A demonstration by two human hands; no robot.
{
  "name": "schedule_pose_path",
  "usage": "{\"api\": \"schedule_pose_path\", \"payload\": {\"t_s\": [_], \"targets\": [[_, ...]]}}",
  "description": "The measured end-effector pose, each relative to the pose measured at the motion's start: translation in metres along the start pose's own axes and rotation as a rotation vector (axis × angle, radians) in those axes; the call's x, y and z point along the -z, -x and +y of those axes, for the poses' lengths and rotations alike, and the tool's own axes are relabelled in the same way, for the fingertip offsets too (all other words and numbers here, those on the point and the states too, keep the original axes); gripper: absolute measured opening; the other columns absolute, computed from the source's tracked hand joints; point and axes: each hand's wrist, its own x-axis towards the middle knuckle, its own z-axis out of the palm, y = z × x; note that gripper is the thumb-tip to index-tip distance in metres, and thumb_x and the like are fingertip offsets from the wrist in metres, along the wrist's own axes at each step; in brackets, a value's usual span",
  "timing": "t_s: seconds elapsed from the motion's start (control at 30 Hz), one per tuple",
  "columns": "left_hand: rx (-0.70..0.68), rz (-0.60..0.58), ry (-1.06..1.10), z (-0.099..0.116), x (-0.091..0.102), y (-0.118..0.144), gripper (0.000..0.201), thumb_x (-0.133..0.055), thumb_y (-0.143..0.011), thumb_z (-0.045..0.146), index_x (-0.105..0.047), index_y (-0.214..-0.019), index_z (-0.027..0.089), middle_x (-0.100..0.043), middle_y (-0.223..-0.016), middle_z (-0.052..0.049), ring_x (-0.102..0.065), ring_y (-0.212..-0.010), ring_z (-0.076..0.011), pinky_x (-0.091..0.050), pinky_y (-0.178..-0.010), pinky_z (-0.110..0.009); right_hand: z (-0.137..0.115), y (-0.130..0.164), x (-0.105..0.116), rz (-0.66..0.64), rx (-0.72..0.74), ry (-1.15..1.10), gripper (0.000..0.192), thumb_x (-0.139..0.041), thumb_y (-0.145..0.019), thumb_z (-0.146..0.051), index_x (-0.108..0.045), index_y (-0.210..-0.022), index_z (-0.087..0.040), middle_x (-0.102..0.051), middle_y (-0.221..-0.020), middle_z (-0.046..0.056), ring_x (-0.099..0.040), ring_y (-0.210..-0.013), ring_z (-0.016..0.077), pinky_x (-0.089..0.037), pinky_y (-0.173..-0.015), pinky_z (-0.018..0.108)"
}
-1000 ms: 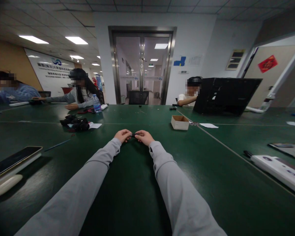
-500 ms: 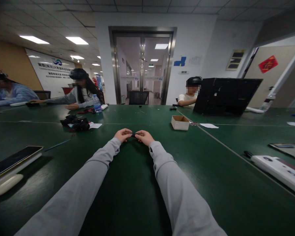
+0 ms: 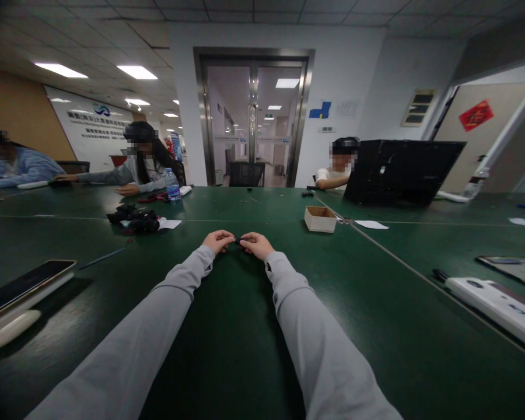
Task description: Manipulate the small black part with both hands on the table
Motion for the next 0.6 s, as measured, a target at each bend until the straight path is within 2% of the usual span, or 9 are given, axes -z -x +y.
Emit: {"api": "schedule_pose_path", "payload": {"t_s": [0.23,0.37,0.47,0.53,0.6], "targets": [[0.024,0.01,0.051,-0.007,-0.001,-0.005,0.018,-0.062,-0.069,0.028,-0.055,-0.065,0.012,-0.054,-0.052,0.0,-0.047,-0.043,-0.0063,-0.04,-0.04,-0.018,0.001,0.0,0.0,-0.05,0.01,0.031,0.021,-0.064,-0.07,-0.013,-0.057,-0.089,-0.013,-0.061,-0.065,0.0,-0.052,-0.05,0.006,-0.041,-0.048,0.017],[0.016,0.005,0.061,-0.006,-0.001,-0.004,0.024,-0.062,-0.068,0.034,-0.053,-0.063,0.013,-0.051,-0.05,0.002,-0.045,-0.042,-0.0061,-0.039,-0.039,-0.019,0.001,-0.001,-0.002,-0.106,0.063,0.122,0.024,-0.068,-0.063,-0.012,-0.059,-0.085,-0.014,-0.06,-0.07,-0.001,-0.054,-0.06,0.0074,-0.043,-0.06,0.02],[0.009,-0.019,0.06,-0.003,-0.001,-0.003,0.031,-0.065,-0.063,0.042,-0.052,-0.061,0.013,-0.047,-0.047,0.004,-0.041,-0.039,-0.0051,-0.037,-0.038,-0.019,-0.002,-0.001,-0.009,-0.087,0.141,0.289,0.026,-0.073,-0.056,-0.014,-0.06,-0.078,-0.013,-0.058,-0.073,-0.002,-0.052,-0.062,0.0077,-0.042,-0.063,0.022],[-0.004,-0.056,0.055,-0.001,-0.001,-0.001,0.037,-0.067,-0.057,0.047,-0.052,-0.061,0.014,-0.046,-0.046,0.005,-0.04,-0.038,-0.0049,-0.035,-0.038,-0.019,-0.005,0.001,-0.014,-0.046,0.179,0.386,0.028,-0.075,-0.051,-0.015,-0.06,-0.075,-0.013,-0.057,-0.071,-0.003,-0.05,-0.06,0.0074,-0.041,-0.06,0.022],[-0.021,-0.109,0.042,0.0,-0.001,0.001,0.043,-0.069,-0.052,0.052,-0.051,-0.06,0.014,-0.049,-0.048,0.004,-0.041,-0.04,-0.0051,-0.034,-0.039,-0.02,-0.008,0.003,-0.019,-0.023,0.174,0.39,0.029,-0.076,-0.051,-0.017,-0.059,-0.074,-0.013,-0.056,-0.068,-0.003,-0.049,-0.055,0.0066,-0.041,-0.055,0.02]]}}
